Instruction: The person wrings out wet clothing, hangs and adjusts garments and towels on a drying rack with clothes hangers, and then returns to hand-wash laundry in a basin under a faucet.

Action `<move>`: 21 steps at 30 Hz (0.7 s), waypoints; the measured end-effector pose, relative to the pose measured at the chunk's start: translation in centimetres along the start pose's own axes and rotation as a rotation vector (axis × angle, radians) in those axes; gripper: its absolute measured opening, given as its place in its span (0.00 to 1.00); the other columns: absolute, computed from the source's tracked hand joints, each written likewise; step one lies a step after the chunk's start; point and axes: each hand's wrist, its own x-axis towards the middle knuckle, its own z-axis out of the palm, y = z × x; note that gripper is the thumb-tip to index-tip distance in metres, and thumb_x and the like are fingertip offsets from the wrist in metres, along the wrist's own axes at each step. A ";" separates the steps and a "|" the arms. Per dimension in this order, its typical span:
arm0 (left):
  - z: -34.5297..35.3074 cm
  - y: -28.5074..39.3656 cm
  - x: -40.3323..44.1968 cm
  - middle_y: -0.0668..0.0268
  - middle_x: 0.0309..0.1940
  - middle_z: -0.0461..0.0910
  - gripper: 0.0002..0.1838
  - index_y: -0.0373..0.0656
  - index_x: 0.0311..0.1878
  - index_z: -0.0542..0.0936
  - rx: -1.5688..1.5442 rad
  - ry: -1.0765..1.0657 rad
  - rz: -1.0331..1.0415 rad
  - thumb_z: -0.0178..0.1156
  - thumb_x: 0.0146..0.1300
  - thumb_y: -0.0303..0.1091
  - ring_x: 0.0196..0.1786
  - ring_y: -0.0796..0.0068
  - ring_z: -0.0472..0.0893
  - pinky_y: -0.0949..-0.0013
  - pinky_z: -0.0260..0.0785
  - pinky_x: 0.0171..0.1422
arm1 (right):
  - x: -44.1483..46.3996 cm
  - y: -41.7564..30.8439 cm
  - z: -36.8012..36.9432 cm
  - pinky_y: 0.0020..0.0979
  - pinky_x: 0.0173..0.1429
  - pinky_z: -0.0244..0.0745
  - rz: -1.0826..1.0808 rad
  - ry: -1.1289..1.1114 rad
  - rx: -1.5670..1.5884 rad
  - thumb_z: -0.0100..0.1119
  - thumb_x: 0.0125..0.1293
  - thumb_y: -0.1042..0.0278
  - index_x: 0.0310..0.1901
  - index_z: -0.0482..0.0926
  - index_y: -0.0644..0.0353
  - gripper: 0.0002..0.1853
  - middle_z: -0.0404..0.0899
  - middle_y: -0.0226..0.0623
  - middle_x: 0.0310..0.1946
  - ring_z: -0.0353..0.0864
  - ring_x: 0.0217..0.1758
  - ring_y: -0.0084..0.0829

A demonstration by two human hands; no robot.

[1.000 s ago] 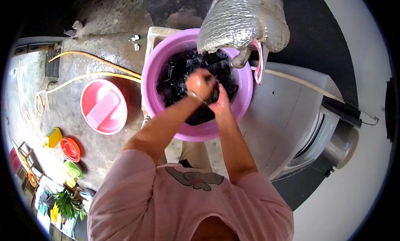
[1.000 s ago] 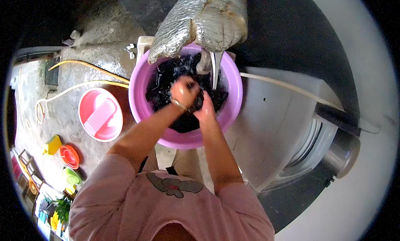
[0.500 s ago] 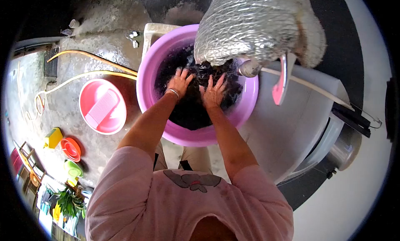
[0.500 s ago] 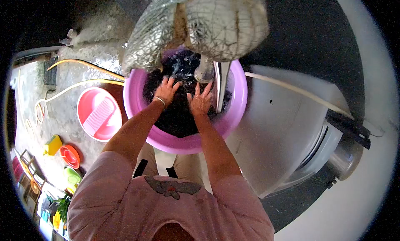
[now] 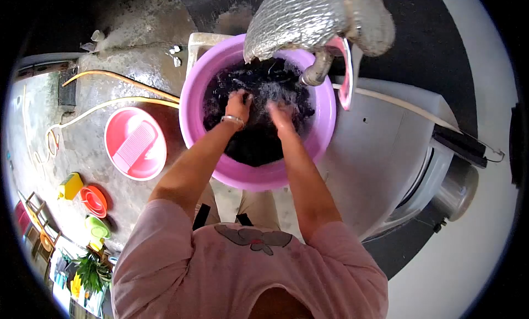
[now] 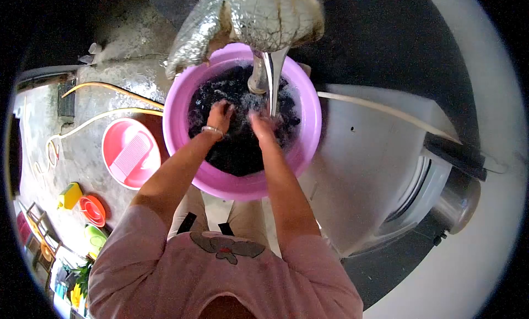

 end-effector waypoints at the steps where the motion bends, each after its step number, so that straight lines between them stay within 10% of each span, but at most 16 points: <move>1: -0.9 2.0 -1.4 0.51 0.38 0.77 0.10 0.37 0.41 0.76 -0.117 0.077 0.081 0.56 0.63 0.34 0.46 0.49 0.75 0.56 0.67 0.51 | -2.4 -2.9 -1.7 0.42 0.69 0.55 -0.010 -0.230 0.561 0.53 0.61 0.37 0.68 0.58 0.58 0.41 0.68 0.36 0.62 0.62 0.67 0.34; 4: -3.6 10.6 -6.6 0.54 0.38 0.76 0.09 0.38 0.40 0.76 -0.409 0.067 0.290 0.58 0.62 0.34 0.45 0.50 0.75 0.61 0.68 0.51 | -4.6 -5.8 -4.4 0.52 0.59 0.66 0.432 -0.550 1.055 0.51 0.57 0.29 0.62 0.67 0.54 0.40 0.73 0.44 0.55 0.72 0.59 0.40; 8: -3.0 16.0 -11.8 0.55 0.40 0.75 0.11 0.44 0.39 0.77 -0.299 -0.087 0.577 0.60 0.60 0.41 0.43 0.51 0.77 0.58 0.70 0.49 | -8.4 -7.7 -5.6 0.42 0.55 0.75 -0.086 -0.591 1.317 0.40 0.71 0.46 0.60 0.68 0.57 0.26 0.76 0.44 0.51 0.79 0.49 0.41; 9: -2.4 15.1 -11.1 0.56 0.40 0.76 0.15 0.47 0.39 0.78 -0.032 -0.027 0.626 0.60 0.59 0.48 0.42 0.51 0.78 0.56 0.71 0.46 | -10.0 -6.3 -4.9 0.42 0.59 0.71 -0.521 -0.452 1.022 0.37 0.72 0.51 0.62 0.66 0.56 0.24 0.73 0.42 0.55 0.75 0.55 0.40; 13: -3.4 14.2 -2.3 0.53 0.36 0.78 0.24 0.42 0.39 0.80 0.119 -0.035 0.177 0.56 0.59 0.57 0.37 0.50 0.80 0.54 0.72 0.40 | -9.6 -6.8 -2.3 0.42 0.63 0.67 0.391 -0.528 1.453 0.36 0.72 0.53 0.63 0.65 0.54 0.23 0.71 0.38 0.58 0.71 0.60 0.37; 18: -2.4 15.5 -8.8 0.54 0.42 0.77 0.28 0.42 0.36 0.81 -0.039 0.014 0.516 0.63 0.50 0.61 0.40 0.49 0.79 0.57 0.72 0.45 | -8.8 -7.1 -3.6 0.41 0.62 0.67 -0.013 -0.813 1.515 0.39 0.70 0.49 0.60 0.67 0.54 0.24 0.71 0.35 0.58 0.71 0.60 0.36; 21: -2.6 14.5 -7.4 0.54 0.38 0.79 0.22 0.43 0.35 0.82 0.018 -0.061 0.357 0.66 0.49 0.54 0.39 0.51 0.80 0.56 0.73 0.44 | -6.7 -4.3 -2.1 0.41 0.61 0.68 -0.138 -1.072 1.661 0.40 0.70 0.49 0.59 0.69 0.54 0.23 0.72 0.35 0.57 0.72 0.58 0.36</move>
